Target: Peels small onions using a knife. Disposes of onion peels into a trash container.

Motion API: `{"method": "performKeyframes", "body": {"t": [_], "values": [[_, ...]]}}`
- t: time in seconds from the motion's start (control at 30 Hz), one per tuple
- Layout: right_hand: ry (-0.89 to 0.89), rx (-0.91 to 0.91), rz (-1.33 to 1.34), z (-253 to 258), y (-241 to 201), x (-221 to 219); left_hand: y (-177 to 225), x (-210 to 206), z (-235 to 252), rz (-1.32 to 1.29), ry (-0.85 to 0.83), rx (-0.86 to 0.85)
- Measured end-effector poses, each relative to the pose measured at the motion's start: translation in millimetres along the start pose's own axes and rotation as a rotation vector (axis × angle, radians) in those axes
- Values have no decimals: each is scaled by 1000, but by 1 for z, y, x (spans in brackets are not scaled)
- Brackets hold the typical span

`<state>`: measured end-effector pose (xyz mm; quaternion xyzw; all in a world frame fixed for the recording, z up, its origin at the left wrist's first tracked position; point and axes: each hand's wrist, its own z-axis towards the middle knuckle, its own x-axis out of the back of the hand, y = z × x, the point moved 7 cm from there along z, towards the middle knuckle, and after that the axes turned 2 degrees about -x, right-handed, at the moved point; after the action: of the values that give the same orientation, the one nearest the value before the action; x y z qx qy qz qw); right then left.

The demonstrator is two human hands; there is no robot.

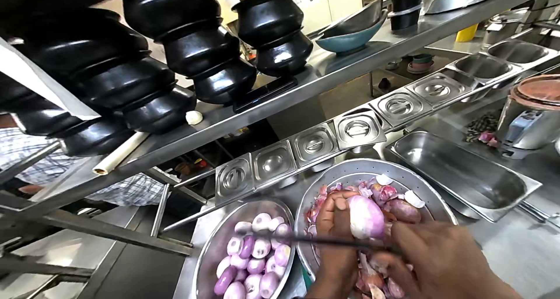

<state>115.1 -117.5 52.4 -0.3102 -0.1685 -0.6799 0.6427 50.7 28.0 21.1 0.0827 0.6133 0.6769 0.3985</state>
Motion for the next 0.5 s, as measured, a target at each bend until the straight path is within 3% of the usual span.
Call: {"method": "performKeyframes", "body": {"t": [0.17,0.3,0.43,0.5], "values": [[-147,72,10,-23,-25,-28,-13,1,-1,-37,61,202],[-36,-83,105,-19,6,-14,-25,0,-5,-242,-27,402],[155,-148,30,-7,35,9,-24,0,0,-306,-57,429],[111,-123,16,-11,30,7,-27,1,3,-362,-15,458]]}}
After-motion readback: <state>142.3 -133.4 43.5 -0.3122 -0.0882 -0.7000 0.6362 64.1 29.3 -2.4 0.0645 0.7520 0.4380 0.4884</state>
